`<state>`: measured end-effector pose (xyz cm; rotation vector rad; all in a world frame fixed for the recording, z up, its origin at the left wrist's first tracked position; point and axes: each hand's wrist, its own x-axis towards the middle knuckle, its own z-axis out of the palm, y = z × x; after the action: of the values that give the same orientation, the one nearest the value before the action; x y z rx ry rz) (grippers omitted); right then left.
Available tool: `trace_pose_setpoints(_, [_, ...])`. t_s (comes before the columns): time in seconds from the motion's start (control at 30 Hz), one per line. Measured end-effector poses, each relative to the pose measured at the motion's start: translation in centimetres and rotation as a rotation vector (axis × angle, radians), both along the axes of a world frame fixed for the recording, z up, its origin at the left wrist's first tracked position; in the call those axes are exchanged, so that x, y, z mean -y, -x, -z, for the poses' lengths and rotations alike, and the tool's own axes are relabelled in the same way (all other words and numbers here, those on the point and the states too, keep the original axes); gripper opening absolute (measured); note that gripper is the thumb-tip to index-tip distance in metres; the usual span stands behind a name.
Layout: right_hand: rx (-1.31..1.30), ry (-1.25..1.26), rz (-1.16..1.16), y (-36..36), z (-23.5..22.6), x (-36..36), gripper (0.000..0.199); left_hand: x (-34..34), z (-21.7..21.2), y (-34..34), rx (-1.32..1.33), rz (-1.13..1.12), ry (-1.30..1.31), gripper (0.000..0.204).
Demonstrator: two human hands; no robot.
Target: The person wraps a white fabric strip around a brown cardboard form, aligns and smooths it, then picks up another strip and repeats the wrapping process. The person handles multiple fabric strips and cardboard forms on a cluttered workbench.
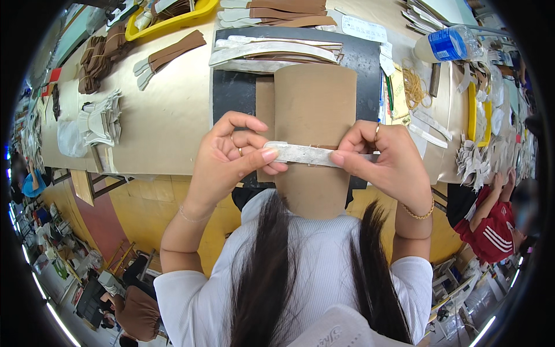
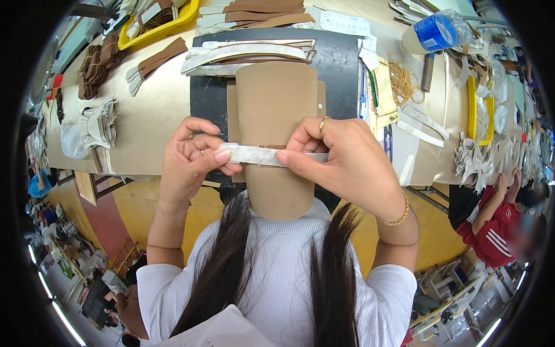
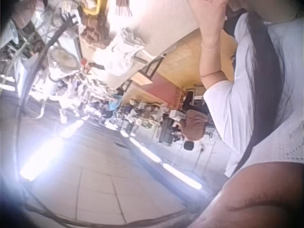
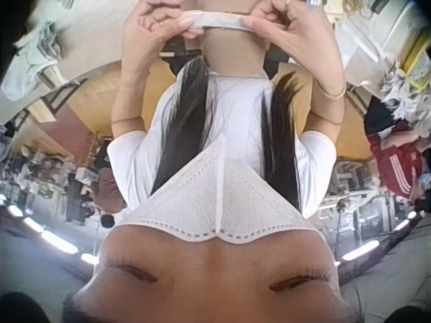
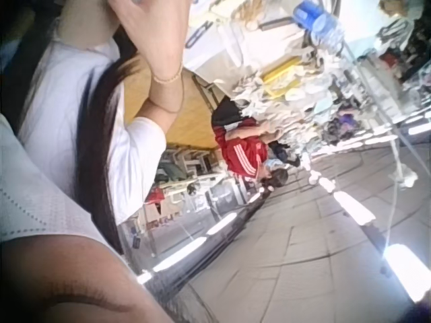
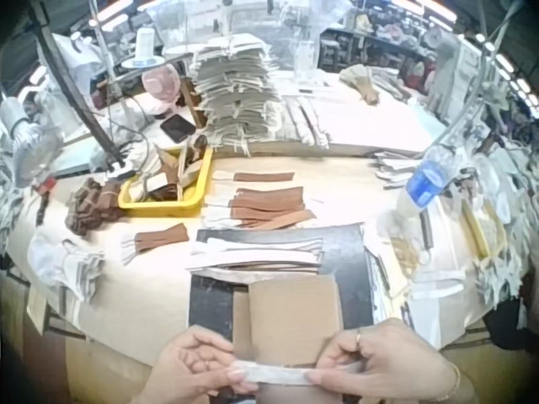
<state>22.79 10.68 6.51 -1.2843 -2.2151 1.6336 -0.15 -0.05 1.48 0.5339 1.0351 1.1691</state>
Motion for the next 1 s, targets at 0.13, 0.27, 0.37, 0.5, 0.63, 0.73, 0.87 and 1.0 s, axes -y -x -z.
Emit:
trace_pose_setpoints(0.13, [-0.019,0.044,0.019,0.1,0.1,0.0,0.021,0.0,0.3,-0.4,0.019,-0.046,0.037,0.036])
trace_pose_setpoints(0.27, [0.022,0.04,0.017,0.4,-0.4,0.0,0.02,0.0,0.8,-0.5,0.029,-0.056,0.032,0.037])
trace_pose_setpoints(0.37, [0.049,-0.007,-0.004,0.3,-0.3,-0.2,0.024,0.2,1.0,-0.6,0.046,-0.061,0.039,0.039])
trace_pose_setpoints(0.5, [0.081,0.02,0.027,0.1,-0.1,-0.1,0.027,0.2,1.3,-0.5,0.057,-0.054,0.036,0.039])
trace_pose_setpoints(0.63, [0.116,-0.026,0.009,-0.2,0.3,0.0,0.027,0.3,1.7,-0.4,0.085,-0.04,-0.002,0.039])
trace_pose_setpoints(0.73, [0.084,0.088,0.029,-1.1,0.2,-0.3,0.024,0.4,2.0,-0.2,0.082,-0.052,-0.025,0.04])
trace_pose_setpoints(0.87, [-0.064,0.265,0.098,-2.8,0.5,-0.3,0.02,0.7,2.1,0.6,0.069,-0.067,-0.062,0.042])
trace_pose_setpoints(1.0, [-0.086,0.403,0.169,-3.1,0.9,-0.4,0.018,0.8,2.8,1.0,0.068,-0.069,-0.066,0.043])
